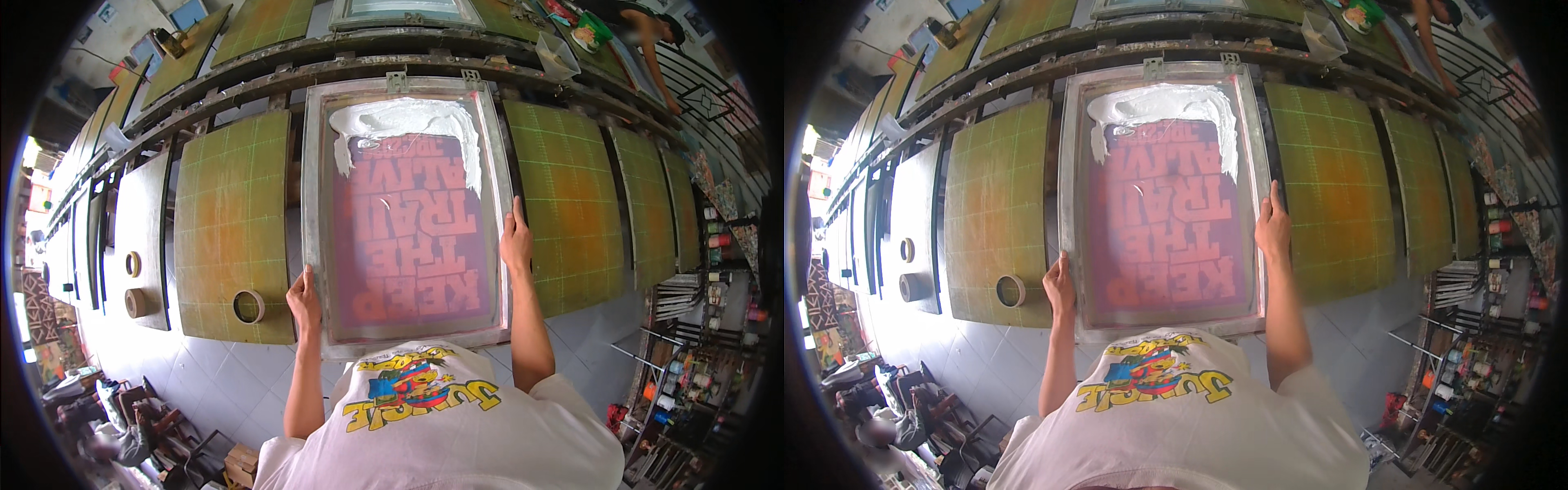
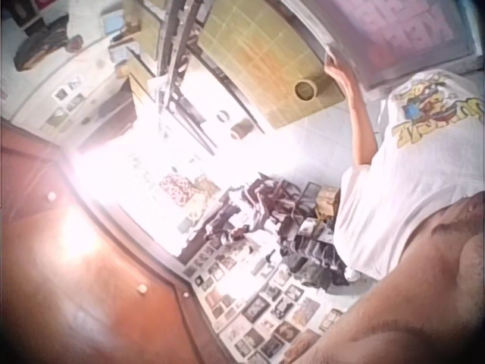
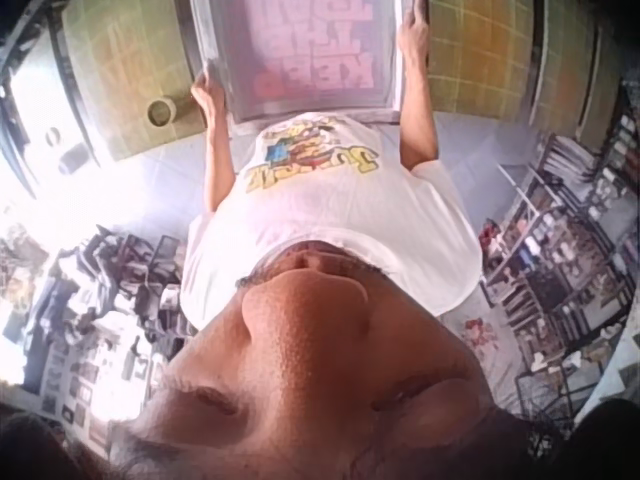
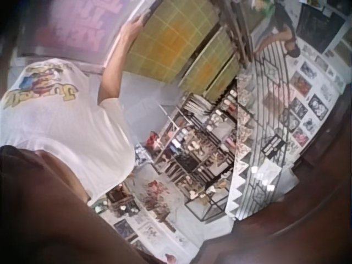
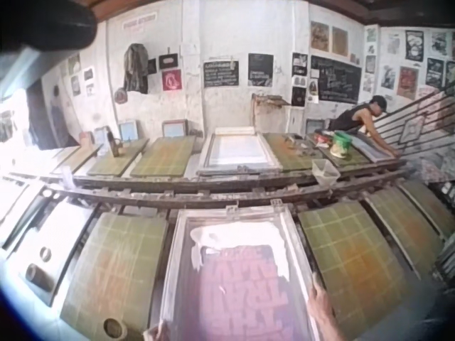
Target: The person prepares a screen-printing frame with white ink using a spatula, aligns it over a red shirt, and uses a squeegee to print a design onto the garment before drying it with a heat gun.
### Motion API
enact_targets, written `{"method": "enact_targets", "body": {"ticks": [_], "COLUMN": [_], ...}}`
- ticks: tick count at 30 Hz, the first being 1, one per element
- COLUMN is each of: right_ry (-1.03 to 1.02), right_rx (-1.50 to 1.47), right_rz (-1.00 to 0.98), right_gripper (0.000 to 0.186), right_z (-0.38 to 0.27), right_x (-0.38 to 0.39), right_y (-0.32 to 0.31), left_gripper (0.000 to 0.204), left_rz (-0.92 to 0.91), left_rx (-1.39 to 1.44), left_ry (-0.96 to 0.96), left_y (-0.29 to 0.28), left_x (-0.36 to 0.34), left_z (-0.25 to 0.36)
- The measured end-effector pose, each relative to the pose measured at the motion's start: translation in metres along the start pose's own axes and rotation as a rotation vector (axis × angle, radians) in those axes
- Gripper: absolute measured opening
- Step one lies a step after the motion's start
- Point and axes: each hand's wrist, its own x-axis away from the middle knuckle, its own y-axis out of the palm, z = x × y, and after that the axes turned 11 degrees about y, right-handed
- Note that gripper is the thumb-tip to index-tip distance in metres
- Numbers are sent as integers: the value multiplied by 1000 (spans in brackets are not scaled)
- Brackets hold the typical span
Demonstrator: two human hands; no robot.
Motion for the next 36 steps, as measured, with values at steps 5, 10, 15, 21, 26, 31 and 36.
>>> {"method": "enact_targets", "body": {"ticks": [5, 10, 15, 21, 26, 31, 36], "right_ry": [22, 30, -43, -78, -2, -81, -23], "right_rx": [27, 43, 28, -23, -54, -46, -33], "right_rz": [3, 12, 70, 57, -6, 43, 9], "right_gripper": [51, 50, 50, 50, 51, 51, 51], "right_z": [-2, 3, 11, 17, 6, 16, 11], "right_x": [3, 0, -6, -9, -4, -7, -6], "right_y": [0, 2, 7, 9, 4, 8, 5], "left_gripper": [53, 51, 51, 52, 52, 53, 51], "left_rz": [-5, -17, -11, -13, -10, -11, -5], "left_rx": [0, 4, -1, -12, -23, -4, 26], "left_ry": [47, 43, 60, 86, 71, 51, 58], "left_y": [2, 2, 4, 3, 4, 5, 5], "left_x": [0, 2, -3, -2, -3, -1, -3], "left_z": [-6, 0, -8, -5, -6, -9, -14]}}
